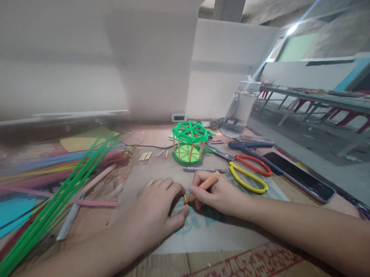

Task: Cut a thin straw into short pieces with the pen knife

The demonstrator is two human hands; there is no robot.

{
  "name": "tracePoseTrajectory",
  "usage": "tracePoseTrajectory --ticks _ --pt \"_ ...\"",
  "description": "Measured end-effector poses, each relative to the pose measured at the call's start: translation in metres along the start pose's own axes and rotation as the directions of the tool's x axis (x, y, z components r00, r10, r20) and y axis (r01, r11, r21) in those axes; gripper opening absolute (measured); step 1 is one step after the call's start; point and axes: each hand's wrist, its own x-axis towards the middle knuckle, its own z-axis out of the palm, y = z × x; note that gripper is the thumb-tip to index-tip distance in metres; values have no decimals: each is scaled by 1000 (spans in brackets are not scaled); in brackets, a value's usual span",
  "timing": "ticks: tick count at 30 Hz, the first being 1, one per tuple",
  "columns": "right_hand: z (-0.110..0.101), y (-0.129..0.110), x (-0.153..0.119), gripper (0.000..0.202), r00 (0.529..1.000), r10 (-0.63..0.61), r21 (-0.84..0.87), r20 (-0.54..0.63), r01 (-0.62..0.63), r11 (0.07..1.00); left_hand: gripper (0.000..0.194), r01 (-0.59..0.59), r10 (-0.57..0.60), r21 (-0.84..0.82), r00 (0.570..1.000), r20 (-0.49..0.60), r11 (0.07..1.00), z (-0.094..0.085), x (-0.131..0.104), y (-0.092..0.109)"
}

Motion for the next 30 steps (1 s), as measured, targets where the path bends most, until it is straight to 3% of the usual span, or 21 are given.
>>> tracePoseTrajectory --ticks 3,10,19,30 --pt "0 -1 -1 35 999 22 7 28 -22 1000 15 -3 3 5 1000 -17 1000 0 -1 -1" --pt "-3 0 0 28 995 -71 -55 -73 67 996 17 -17 16 -16 1000 -22 1000 -2 -3 -5" --pt "-3 -6 -1 29 997 -62 -75 -45 58 996 17 -23 23 -9 1000 -19 1000 -4 -3 -4" --pt "-4 -5 -4 34 997 -19 66 75 14 998 19 -40 41 23 999 -24 999 -3 -2 -7"
